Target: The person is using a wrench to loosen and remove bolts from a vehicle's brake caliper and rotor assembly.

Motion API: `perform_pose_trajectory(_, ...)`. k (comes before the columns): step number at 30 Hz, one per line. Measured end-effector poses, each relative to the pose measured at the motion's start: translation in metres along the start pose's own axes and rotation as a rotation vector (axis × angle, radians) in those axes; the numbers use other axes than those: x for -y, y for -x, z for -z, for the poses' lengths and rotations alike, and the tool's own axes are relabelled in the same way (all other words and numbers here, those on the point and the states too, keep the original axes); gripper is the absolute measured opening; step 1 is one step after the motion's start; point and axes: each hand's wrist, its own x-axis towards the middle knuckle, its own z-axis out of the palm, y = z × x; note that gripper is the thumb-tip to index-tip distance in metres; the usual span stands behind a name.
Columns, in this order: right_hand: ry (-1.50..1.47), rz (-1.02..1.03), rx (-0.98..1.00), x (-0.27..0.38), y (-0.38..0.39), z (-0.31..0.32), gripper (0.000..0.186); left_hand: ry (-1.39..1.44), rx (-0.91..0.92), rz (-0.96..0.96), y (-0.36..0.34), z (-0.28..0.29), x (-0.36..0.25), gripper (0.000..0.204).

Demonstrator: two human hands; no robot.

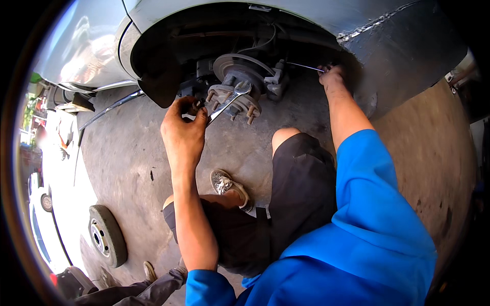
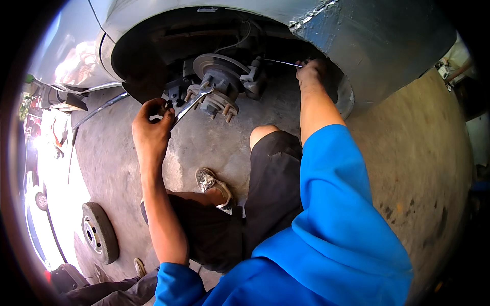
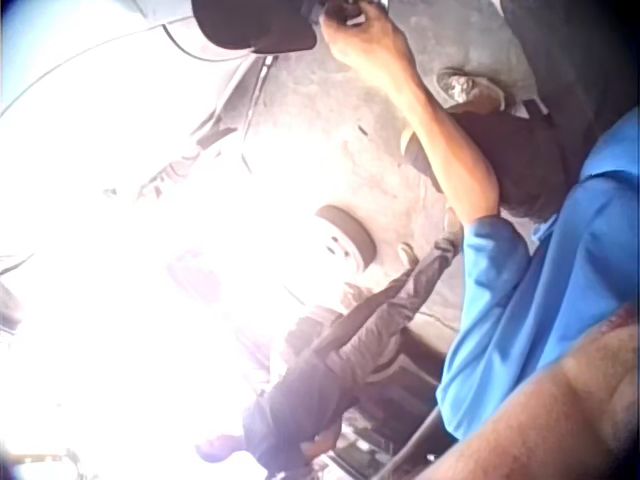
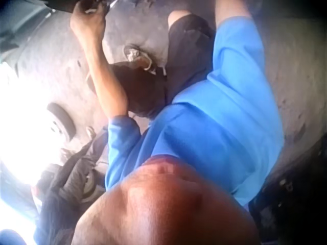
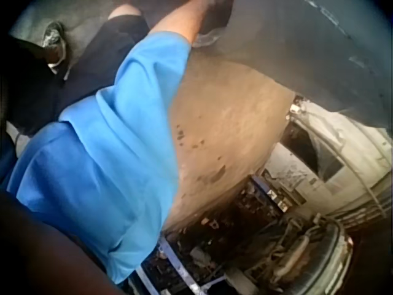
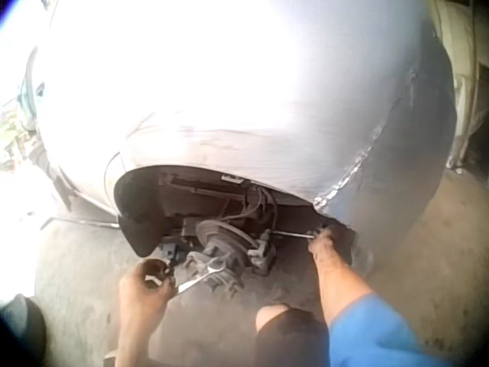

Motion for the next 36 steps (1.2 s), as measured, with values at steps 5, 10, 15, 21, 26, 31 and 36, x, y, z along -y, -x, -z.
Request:
perform_pose_trajectory(5, 0.017, -0.021, -0.025, 0.002, 0.015, 0.001, 0.022, 0.054, 0.016, 0.137, 0.002, 0.009, -0.007, 0.027)
perform_pose_trajectory(10, 0.028, -0.014, -0.063, 0.004, 0.015, 0.002, 0.021, 0.038, 0.034, 0.161, -0.007, -0.001, -0.015, 0.028)
perform_pose_trajectory(15, 0.018, -0.025, -0.056, 0.001, 0.014, 0.002, 0.020, 0.021, 0.028, 0.037, -0.013, -0.013, -0.012, 0.027)
perform_pose_trajectory(21, -0.020, -0.018, -0.022, 0.003, 0.012, 0.004, 0.020, 0.036, 0.056, 0.088, -0.011, -0.009, -0.019, 0.027)
perform_pose_trajectory(26, 0.025, -0.007, -0.051, 0.003, 0.023, 0.001, 0.024, 0.073, 0.062, 0.158, -0.010, 0.000, -0.014, 0.025)
perform_pose_trajectory(31, 0.025, -0.025, 0.033, 0.002, 0.033, 0.007, 0.017, 0.017, 0.069, 0.163, -0.020, -0.009, -0.007, 0.024)
perform_pose_trajectory(36, -0.025, -0.039, 0.277, 0.009, 0.030, 0.024, 0.017, -0.041, 0.086, 0.154, -0.031, -0.029, -0.014, 0.027)
